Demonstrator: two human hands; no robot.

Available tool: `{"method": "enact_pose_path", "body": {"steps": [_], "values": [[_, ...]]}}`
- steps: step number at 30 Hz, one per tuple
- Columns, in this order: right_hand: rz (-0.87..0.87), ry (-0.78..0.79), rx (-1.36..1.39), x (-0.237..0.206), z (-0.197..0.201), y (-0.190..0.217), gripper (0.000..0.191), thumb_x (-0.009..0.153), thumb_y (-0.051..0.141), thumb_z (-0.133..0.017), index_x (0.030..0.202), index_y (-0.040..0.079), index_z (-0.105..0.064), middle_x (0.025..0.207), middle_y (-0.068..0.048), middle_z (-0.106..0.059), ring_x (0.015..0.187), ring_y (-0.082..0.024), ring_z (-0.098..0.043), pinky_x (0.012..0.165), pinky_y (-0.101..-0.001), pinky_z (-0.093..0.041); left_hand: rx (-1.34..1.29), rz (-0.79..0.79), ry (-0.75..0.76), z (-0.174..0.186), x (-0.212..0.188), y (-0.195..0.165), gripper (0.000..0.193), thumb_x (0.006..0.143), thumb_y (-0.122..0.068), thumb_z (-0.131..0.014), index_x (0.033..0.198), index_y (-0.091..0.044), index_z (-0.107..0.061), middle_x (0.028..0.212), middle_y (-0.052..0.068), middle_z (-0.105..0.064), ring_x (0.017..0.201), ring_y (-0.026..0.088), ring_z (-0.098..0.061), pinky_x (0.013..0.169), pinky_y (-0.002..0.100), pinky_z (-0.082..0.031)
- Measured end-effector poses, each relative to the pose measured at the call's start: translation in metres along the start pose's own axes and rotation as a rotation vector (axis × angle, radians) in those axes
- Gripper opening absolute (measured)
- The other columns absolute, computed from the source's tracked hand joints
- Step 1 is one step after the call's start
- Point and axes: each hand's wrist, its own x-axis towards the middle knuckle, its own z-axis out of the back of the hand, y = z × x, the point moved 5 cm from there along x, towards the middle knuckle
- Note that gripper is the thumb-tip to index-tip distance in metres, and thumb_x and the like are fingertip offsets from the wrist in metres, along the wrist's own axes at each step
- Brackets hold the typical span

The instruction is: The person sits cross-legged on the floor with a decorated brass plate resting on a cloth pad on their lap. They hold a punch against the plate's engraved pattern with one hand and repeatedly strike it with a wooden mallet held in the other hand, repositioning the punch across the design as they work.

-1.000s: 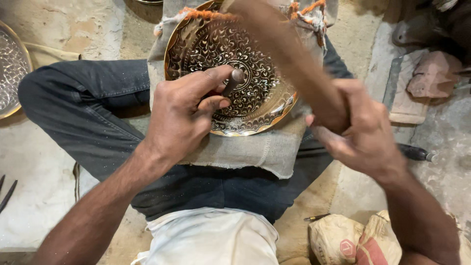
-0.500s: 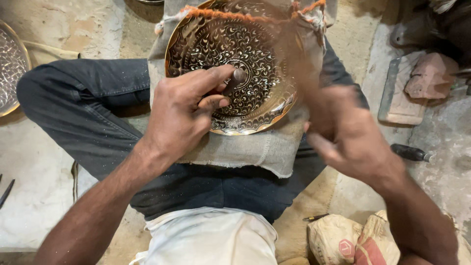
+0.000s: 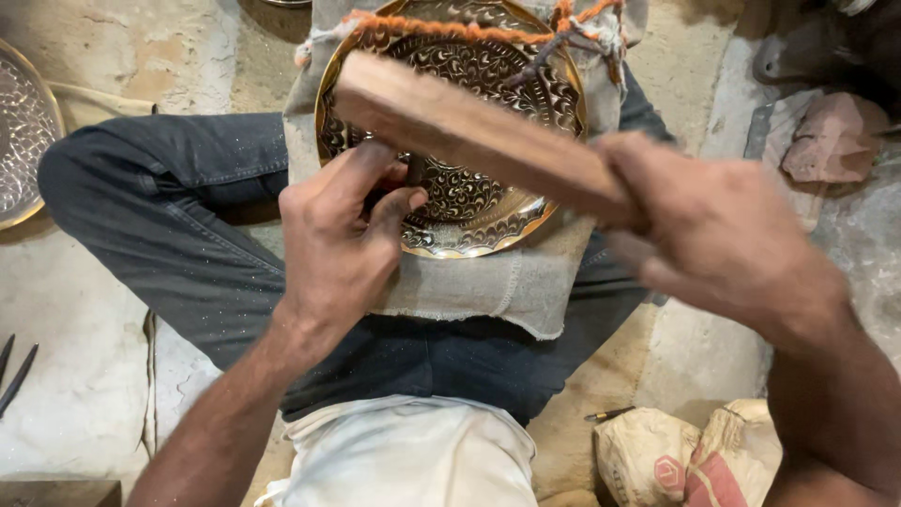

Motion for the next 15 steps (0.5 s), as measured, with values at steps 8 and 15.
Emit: {"method": "enact_pose_path", "body": {"steps": [8,15], "values": [[0.014,-0.134,0.255,0.006,0.009,-0.003,0.056,0.086,0.009,-0.075,0.132,0.001,-0.044,0.086,-0.024,-0.071,0.067,-0.028,-0.073,0.056,-0.0403,-0.061,-0.016,0.028,-0.044,0.0,-0.003,0.004,0.043,0.095,0.011,-0.072,0.134,-0.005,-0.064,0.103,0.013,-0.075,0.093,0.016,-0.078,0.079,0.028,-0.066],[0.034,-0.098,0.135,0.009,0.012,0.008,0.055,0.085,0.01,-0.077,0.127,0.004,-0.042,0.087,-0.026,-0.072,0.066,-0.032,-0.073,0.058,-0.0421,-0.063,-0.083,0.013,-0.032,-0.001,-0.003,0.005,0.046,0.099,0.013,-0.066,0.141,-0.005,-0.06,0.111,0.015,-0.074,0.099,0.016,-0.078,0.084,0.025,-0.069]]}}
